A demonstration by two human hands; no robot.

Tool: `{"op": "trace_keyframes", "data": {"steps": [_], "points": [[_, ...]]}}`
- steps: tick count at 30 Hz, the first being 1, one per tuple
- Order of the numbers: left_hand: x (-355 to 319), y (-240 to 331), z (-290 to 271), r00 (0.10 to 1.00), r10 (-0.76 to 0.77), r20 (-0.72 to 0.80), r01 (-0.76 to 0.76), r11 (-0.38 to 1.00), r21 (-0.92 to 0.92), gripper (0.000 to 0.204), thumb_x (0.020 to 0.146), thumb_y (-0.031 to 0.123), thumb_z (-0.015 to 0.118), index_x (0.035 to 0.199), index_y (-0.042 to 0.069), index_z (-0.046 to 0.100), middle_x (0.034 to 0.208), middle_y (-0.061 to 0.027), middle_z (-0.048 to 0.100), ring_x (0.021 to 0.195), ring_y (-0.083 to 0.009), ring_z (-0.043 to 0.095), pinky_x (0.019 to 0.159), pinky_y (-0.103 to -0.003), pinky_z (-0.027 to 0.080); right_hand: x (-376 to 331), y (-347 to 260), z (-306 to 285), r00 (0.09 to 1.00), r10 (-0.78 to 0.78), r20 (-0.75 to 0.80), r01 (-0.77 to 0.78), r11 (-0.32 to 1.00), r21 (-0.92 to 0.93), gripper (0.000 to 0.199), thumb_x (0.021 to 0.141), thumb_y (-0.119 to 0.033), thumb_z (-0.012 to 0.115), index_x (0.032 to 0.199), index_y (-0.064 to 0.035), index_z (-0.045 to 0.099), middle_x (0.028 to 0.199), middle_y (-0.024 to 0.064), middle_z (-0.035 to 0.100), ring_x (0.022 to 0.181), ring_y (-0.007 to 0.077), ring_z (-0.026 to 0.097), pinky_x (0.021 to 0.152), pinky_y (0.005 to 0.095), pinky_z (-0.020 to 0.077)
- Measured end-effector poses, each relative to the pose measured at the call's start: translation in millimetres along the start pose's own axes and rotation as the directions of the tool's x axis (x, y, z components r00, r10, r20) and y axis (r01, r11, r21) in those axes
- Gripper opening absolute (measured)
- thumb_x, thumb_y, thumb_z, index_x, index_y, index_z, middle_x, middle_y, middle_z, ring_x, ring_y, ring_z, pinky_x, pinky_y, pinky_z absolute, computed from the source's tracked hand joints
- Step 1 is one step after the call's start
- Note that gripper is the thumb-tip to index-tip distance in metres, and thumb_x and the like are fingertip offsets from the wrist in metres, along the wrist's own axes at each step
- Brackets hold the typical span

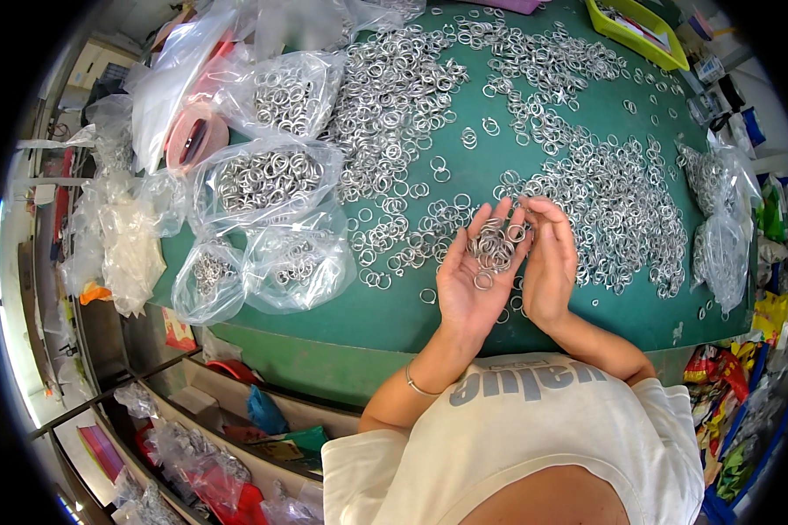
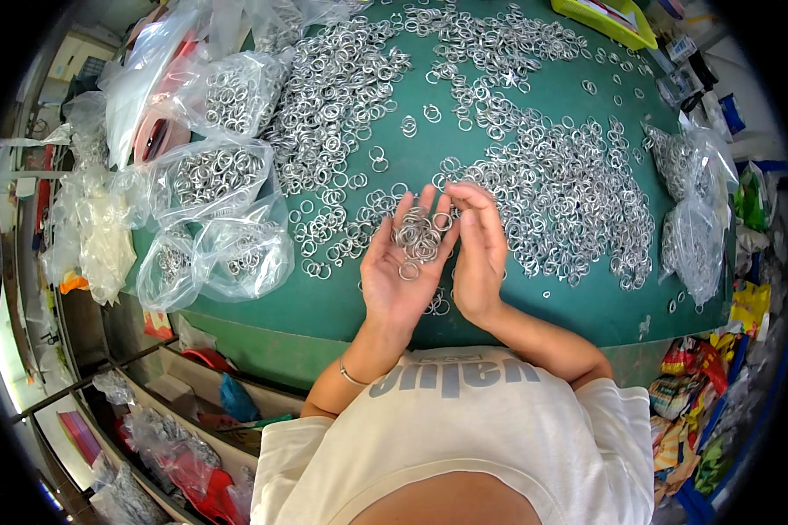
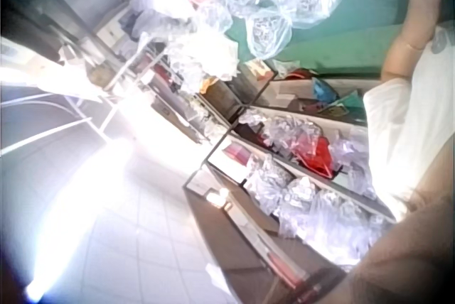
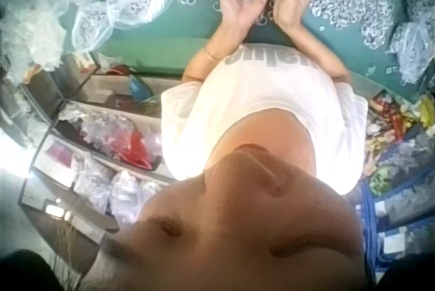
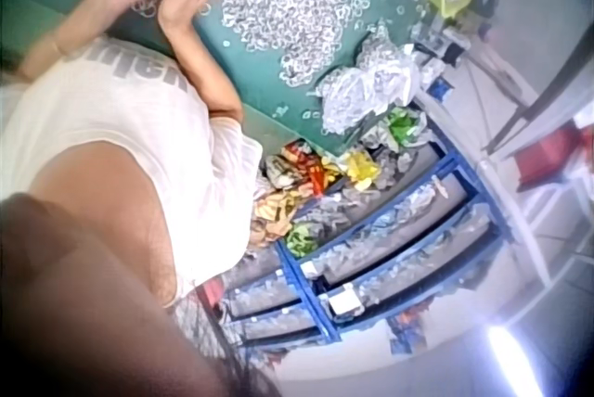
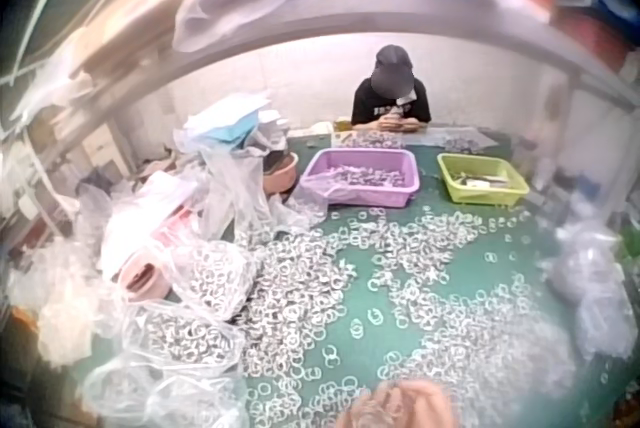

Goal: The person picks up and sorts small silver-colored metal rings on a green surface by hand, gathering them from a large pile and placing them into plastic bags.

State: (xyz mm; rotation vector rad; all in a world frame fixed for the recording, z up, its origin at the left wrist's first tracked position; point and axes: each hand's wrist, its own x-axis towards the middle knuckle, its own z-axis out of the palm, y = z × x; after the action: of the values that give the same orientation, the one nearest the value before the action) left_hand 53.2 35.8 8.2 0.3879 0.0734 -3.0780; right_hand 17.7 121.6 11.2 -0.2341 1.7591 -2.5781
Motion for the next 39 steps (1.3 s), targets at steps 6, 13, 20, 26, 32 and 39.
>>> {"op": "trace_keyframes", "data": {"steps": [6, 13, 20, 26, 32, 39], "points": [[-1.1, 4.1, 2.8, 1.0, 0.026, -0.017, -0.025, 0.999, 0.038, 0.041, 0.096, 0.025, 0.031, 0.131, 0.005, 0.038, 0.137, -0.0128, 0.036, 0.126, -0.0289, 0.036, 0.104, -0.044, 0.03, 7.5, -8.7, -11.2, 0.95, -0.203, 0.237, 0.279, 0.891, -0.358, 0.02, 0.082, -0.007, 0.056, 0.102, -0.0022, 0.056, 0.114, 0.0107, 0.048, 0.111, 0.025, 0.045, 0.096, 0.0383, 0.0324], [-3.3, 11.0, 8.9, 0.999, 0.032, -0.024, -0.031, 0.999, 0.038, 0.043, 0.096, 0.025, 0.029, 0.133, 0.004, 0.034, 0.137, -0.0137, 0.036, 0.12, -0.0273, 0.041, 0.103, -0.043, 0.031, 17.3, -36.2, -11.0, 0.757, -0.129, 0.64, 0.6, 0.523, -0.605, 0.031, 0.063, -0.01, 0.072, 0.091, -0.007, 0.061, 0.11, 0.0084, 0.052, 0.11, 0.0306, 0.045, 0.09, 0.0433, 0.0337], [-3.2, 14.3, 6.6, 0.998, -0.03, -0.061, 0.029, 0.999, -0.022, 0.042, 0.095, 0.023, 0.031, 0.131, 0.003, 0.035, 0.135, -0.0155, 0.037, 0.12, -0.0256, 0.042, 0.104, -0.043, 0.032, 26.7, -31.0, -19.4, 0.723, -0.062, 0.688, 0.624, 0.486, -0.612, 0.033, 0.064, -0.006, 0.07, 0.095, -0.0065, 0.06, 0.11, 0.0088, 0.051, 0.107, 0.0307, 0.047, 0.089, 0.0421, 0.0347], [-4.4, 9.9, 2.6, 0.992, 0.007, -0.124, 0.008, 0.992, 0.126, 0.04, 0.096, 0.023, 0.034, 0.13, 0.001, 0.038, 0.132, -0.0154, 0.041, 0.118, -0.0248, 0.045, 0.102, -0.041, 0.034, 20.9, -16.4, -16.9, 0.904, 0.047, 0.425, 0.205, 0.825, -0.527, 0.032, 0.081, -0.007, 0.059, 0.112, -0.0042, 0.051, 0.115, 0.01, 0.05, 0.105, 0.0245, 0.048, 0.09, 0.0348, 0.0373], [-0.2, -8.4, -1.9, 0.952, 0.296, 0.078, -0.275, 0.717, 0.64, 0.044, 0.098, 0.024, 0.027, 0.131, -0.003, 0.034, 0.133, -0.0152, 0.04, 0.123, -0.023, 0.038, 0.104, -0.036, 0.029, 10.2, 8.5, 8.9, 0.836, 0.533, 0.13, -0.545, 0.779, 0.31, 0.042, 0.095, -0.031, 0.034, 0.127, -0.0038, 0.041, 0.125, 0.0112, 0.046, 0.113, 0.0211, 0.047, 0.099, 0.0342, 0.0341], [-0.3, -13.1, 7.0, 0.92, 0.369, 0.128, -0.345, 0.614, 0.71, 0.05, 0.091, 0.018, 0.028, 0.135, -0.003, 0.025, 0.138, -0.0198, 0.033, 0.131, -0.0289, 0.028, 0.106, -0.037, 0.023, 11.2, 5.7, 16.0, 0.756, 0.65, 0.078, -0.586, 0.618, 0.524, 0.033, 0.092, -0.023, 0.043, 0.12, -0.0079, 0.049, 0.104, 0.0026, 0.054, 0.093, 0.0114, 0.053, 0.084, 0.0279, 0.0431]]}}
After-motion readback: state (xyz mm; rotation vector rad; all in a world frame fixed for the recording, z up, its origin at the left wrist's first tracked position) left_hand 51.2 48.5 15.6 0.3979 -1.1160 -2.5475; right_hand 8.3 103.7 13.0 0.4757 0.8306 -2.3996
